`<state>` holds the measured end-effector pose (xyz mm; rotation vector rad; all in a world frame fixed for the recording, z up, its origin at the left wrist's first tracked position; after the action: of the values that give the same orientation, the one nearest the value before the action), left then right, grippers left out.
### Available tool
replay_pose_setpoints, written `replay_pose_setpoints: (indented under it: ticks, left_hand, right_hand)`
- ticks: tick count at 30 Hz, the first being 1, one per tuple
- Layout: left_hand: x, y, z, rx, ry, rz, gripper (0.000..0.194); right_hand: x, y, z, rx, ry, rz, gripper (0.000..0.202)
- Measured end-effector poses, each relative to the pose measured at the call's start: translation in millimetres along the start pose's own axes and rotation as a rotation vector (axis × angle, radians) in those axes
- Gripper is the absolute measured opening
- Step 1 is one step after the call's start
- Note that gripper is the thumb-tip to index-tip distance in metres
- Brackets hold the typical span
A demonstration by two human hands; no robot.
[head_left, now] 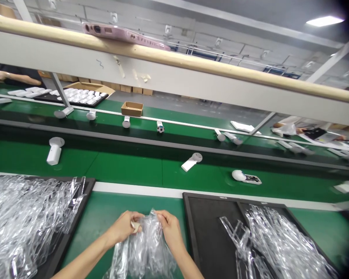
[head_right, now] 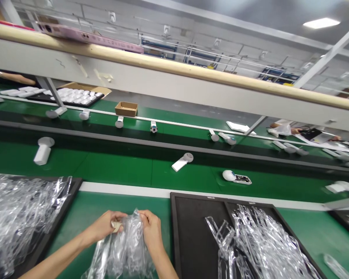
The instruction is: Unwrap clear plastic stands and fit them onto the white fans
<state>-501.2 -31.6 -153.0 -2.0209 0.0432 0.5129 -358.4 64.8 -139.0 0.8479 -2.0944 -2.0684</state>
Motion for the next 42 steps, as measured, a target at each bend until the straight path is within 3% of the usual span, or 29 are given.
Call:
replay_pose_setpoints:
  ticks: [10, 13, 16, 21, 24, 27, 33, 42]
  left_hand:
    - [-7.5, -1, 2, 0.048, 0.047, 0.031, 0.022]
    - [-5.0, -9, -7, 0.046, 0.059, 0.012, 0.015]
    - [-13.5, -28, -25, 0.089, 0.028, 0.038, 0.01]
    - [-41.4, -82, -63, 0.307, -0.09, 0.292, 0.017]
    - [-47.8, -98, -77, 0.32, -0.086, 0.341, 0.018]
    - [-47.1, -105, -87, 0.336, -0.028, 0.297, 0.02]
    - [-52.0, -117, -97, 0.438, -0.051, 0.273, 0.021]
    - [-64.8, -121, -100, 0.502, -0.209, 0.257, 0.018]
  right_hand:
    - [-11, 13, -2, -0.017, -0.095, 0.024, 0.018]
    - [-14, 26, -5, -0.036, -0.091, 0.054, 0.021]
    - [-22, 45, -13, -0.061, -0.071, 0.079, 0.022]
    - [-38, 81, -27, -0.18, -0.058, 0.027, 0.019]
    - [-38, 89, -29, -0.193, -0.019, -0.01, 0.02]
    - [-36, 97, -31, -0.243, 0.035, -0.006, 0.021]
    - [-47, 113, -40, -0.32, 0.041, -0.009, 0.019]
    - [-60, 138, -50, -0.432, 0.063, -0.049, 0.019]
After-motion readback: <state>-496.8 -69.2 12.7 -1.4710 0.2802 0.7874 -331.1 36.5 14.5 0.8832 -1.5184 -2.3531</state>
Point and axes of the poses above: each hand's wrist, its own z-axis towards the middle knuckle, its own x-axis out of the palm, y = z × x, the point moved 7 cm from there along z, towards the middle knuckle, and after that the axes turned 11 degrees about -y, right-handed, at the moved point
